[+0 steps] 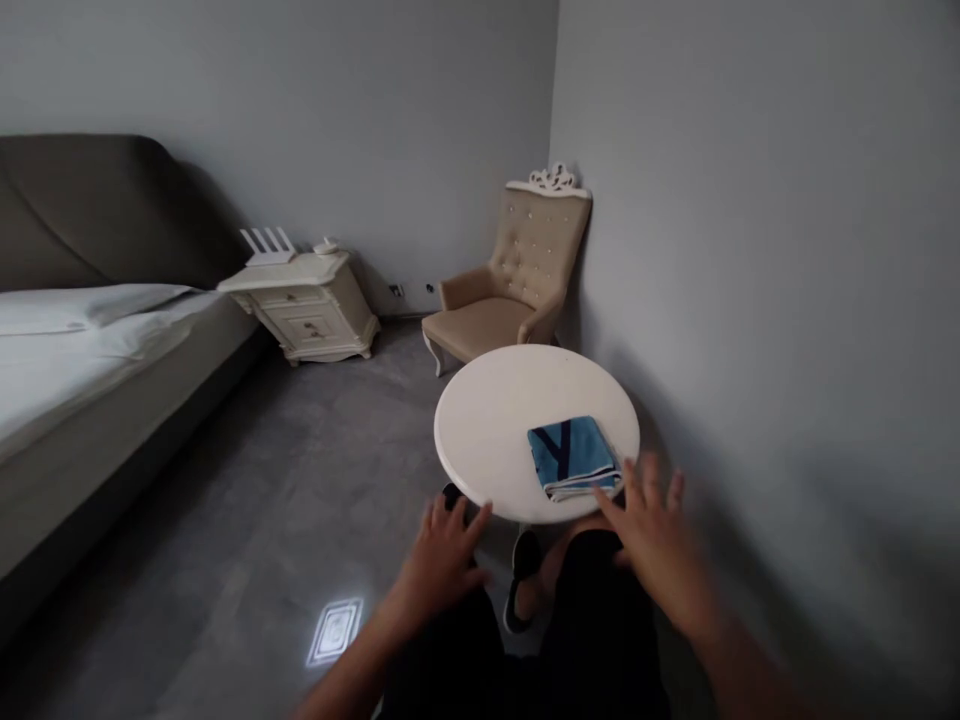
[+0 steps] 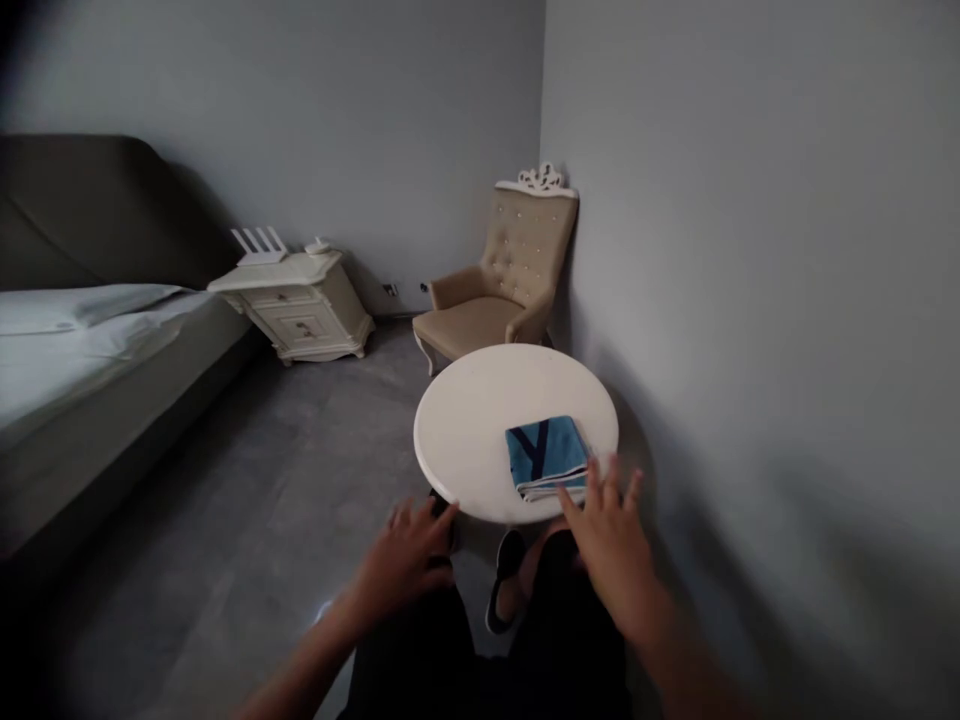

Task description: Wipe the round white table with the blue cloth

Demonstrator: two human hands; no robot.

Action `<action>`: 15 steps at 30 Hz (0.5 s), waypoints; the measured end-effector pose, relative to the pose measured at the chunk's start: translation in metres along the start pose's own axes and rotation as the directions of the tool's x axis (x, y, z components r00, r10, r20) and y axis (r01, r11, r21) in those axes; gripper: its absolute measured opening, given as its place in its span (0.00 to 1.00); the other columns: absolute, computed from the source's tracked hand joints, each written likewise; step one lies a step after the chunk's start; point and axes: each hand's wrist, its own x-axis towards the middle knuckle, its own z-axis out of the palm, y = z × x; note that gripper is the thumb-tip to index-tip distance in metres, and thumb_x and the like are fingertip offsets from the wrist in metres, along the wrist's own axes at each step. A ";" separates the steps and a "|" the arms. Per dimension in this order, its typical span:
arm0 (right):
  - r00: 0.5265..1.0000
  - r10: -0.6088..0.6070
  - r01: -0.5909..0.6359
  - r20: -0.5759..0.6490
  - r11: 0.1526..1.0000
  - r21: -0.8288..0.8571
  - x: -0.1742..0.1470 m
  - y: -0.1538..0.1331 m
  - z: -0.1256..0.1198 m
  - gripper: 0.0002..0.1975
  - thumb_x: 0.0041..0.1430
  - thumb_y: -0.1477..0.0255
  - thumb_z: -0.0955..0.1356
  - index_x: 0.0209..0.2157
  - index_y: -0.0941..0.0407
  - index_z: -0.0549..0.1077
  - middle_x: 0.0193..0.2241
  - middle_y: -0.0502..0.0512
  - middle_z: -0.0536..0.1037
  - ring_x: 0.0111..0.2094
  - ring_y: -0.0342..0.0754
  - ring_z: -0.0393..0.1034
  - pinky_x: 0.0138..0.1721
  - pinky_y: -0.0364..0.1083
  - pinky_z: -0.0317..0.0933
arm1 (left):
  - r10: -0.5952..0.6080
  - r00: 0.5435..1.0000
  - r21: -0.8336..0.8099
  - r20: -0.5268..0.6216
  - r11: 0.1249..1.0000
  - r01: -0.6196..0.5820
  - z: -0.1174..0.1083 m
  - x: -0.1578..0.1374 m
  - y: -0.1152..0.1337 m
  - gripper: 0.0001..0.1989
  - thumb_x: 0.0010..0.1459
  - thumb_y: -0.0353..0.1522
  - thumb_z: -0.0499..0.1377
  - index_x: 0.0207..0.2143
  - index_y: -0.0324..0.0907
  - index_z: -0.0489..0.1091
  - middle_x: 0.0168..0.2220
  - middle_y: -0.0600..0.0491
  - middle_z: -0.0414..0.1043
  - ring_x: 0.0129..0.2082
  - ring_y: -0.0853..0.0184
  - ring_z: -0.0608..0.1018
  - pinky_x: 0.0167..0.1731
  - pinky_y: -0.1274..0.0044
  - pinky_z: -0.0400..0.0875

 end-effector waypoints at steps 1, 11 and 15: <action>1.000 0.021 -0.022 0.015 0.999 0.042 0.001 0.003 0.001 0.26 0.78 0.52 0.72 0.61 0.60 0.78 0.58 0.61 0.80 0.52 0.54 0.80 0.56 0.58 0.80 | 0.007 0.999 0.035 0.036 0.999 -0.008 0.001 0.001 0.004 0.25 0.63 0.51 0.71 0.57 0.50 0.84 0.66 0.38 0.79 0.73 0.37 0.73 0.69 0.50 0.67; 0.871 -0.121 -0.391 0.476 0.417 0.821 0.011 -0.072 0.078 0.38 0.74 0.38 0.65 0.68 0.50 0.78 0.66 0.64 0.80 0.69 0.63 0.73 0.71 0.63 0.66 | 0.340 0.768 0.219 0.543 0.825 -0.520 0.062 -0.002 0.084 0.17 0.70 0.50 0.67 0.39 0.49 0.87 0.35 0.51 0.88 0.33 0.57 0.87 0.36 0.71 0.77; 0.863 -0.015 -0.483 0.505 0.273 0.832 0.000 -0.100 0.086 0.33 0.72 0.37 0.65 0.58 0.45 0.86 0.59 0.55 0.85 0.63 0.65 0.77 0.71 0.63 0.65 | 0.427 0.718 0.355 0.550 0.658 -0.664 0.075 -0.003 0.094 0.22 0.76 0.49 0.59 0.42 0.48 0.88 0.38 0.50 0.89 0.37 0.55 0.88 0.37 0.70 0.78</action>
